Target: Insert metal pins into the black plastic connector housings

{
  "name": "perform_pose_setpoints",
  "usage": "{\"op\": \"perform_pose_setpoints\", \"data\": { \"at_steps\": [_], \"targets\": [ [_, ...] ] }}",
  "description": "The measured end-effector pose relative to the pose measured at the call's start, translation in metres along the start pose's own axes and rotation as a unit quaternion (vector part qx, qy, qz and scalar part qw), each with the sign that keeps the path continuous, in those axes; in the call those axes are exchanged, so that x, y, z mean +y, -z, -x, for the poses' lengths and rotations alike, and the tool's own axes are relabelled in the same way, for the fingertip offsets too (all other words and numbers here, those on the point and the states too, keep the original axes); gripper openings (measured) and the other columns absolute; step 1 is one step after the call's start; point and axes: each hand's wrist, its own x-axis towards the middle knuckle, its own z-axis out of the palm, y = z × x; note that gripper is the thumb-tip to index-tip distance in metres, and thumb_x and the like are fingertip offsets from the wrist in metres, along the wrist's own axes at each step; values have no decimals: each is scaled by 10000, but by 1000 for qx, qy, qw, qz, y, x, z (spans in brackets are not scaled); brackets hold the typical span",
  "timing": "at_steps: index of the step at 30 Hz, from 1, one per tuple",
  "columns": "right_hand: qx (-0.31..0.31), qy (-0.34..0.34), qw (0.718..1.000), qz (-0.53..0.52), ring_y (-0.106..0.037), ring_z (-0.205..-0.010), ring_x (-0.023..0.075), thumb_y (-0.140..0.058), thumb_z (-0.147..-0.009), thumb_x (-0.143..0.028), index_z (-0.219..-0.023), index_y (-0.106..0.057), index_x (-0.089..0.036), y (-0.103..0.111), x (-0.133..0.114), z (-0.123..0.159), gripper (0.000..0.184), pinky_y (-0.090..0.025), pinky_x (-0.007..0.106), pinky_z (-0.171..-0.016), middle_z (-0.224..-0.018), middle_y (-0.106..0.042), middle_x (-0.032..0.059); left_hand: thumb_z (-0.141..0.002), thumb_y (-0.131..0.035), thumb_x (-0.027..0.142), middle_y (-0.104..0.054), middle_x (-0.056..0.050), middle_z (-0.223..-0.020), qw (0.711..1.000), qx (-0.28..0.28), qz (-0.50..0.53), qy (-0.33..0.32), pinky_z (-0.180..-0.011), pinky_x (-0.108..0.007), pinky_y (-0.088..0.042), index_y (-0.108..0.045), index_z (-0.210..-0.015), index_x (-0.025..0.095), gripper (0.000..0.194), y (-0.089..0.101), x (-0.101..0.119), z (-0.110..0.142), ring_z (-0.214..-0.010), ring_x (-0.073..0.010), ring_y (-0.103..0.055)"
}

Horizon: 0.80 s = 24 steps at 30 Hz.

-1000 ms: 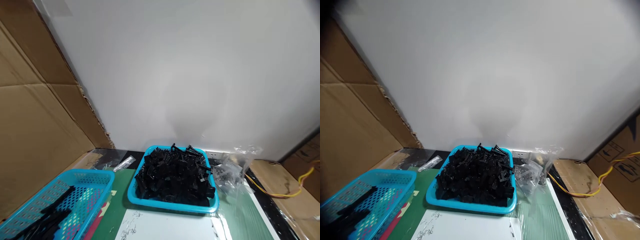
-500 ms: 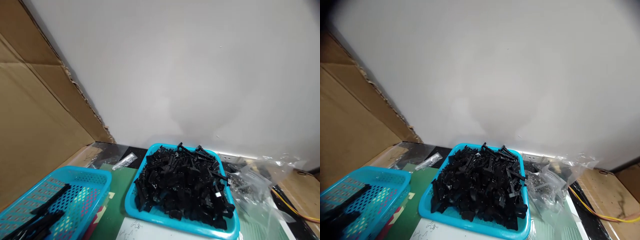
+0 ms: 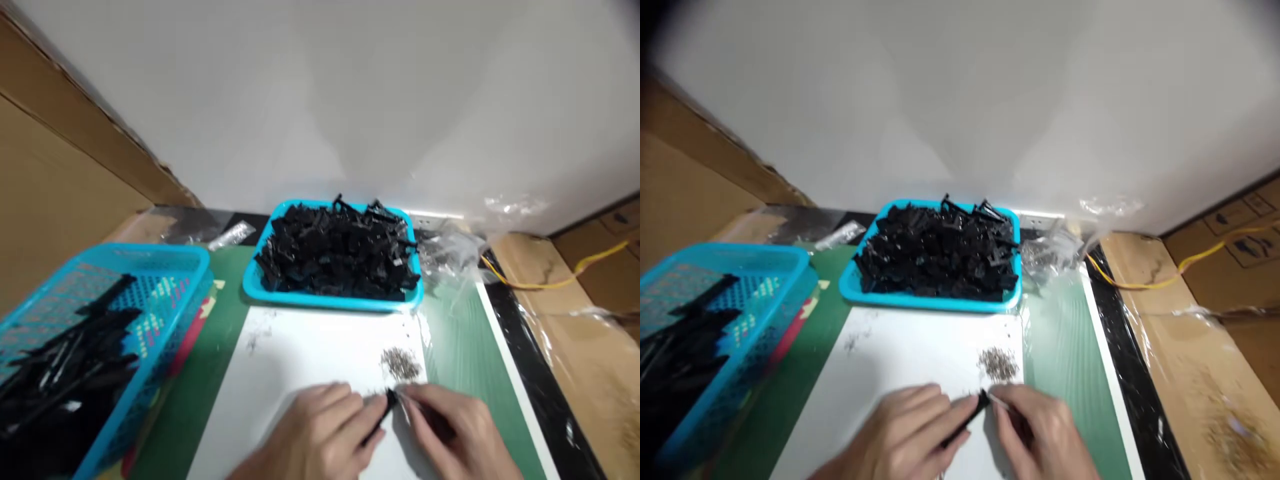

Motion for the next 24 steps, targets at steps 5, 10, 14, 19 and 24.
{"op": "perform_pose_setpoints", "data": {
  "at_steps": [5, 10, 14, 19, 24],
  "targets": [
    [6, -33, 999, -9, -562, -581, 132, -515, -1034, -358, -910, -751, -195, 10, 1, -5, 313, -444, 253, -545, -680, -663, -6, -1002, -624, 182, -678, -24, -784, 1000, 22, -4, -17, -558, -338, -444, -644, -1275, 112, 283, -6, -2, -4, -662, -182, -601],
    [6, -41, 999, -25, -500, -579, 123, -559, -1016, -388, -874, -744, -188, 6, -2, -6, 307, -395, 255, -539, -681, -648, -11, -1022, -599, 209, -672, -13, -790, 999, 12, -27, -26, -565, -332, -433, -630, -1291, 115, 287, -7, -1, -4, -671, -181, -594],
    [18, -33, 999, 1, -490, -553, 119, -576, -1003, -372, -861, -740, -188, 1, -1, -4, 284, -387, 257, -537, -645, -622, -23, -1029, -580, 215, -666, -9, -781, 998, 12, -45, -42, -564, -331, -451, -628, -1290, 102, 289, -8, 2, -2, -671, -183, -597],
    [18, -25, 999, 28, -505, -533, 117, -582, -991, -344, -924, -747, -194, -1, 0, -1, 232, -402, 251, -525, -628, -620, -34, -1040, -559, 231, -664, -6, -782, 998, 13, -51, -43, -591, -327, -479, -636, -1271, 101, 277, -9, 4, 0, -685, -181, -606],
    [51, 12, 996, 66, -493, -486, 101, -616, -979, -322, -903, -740, -196, -3, 1, 5, 193, -393, 232, -485, -577, -596, -51, -1052, -545, 252, -653, 1, -779, 997, 9, -59, -41, -589, -335, -471, -653, -1247, 110, 265, -8, 6, 0, -684, -179, -602]
  ]
}}
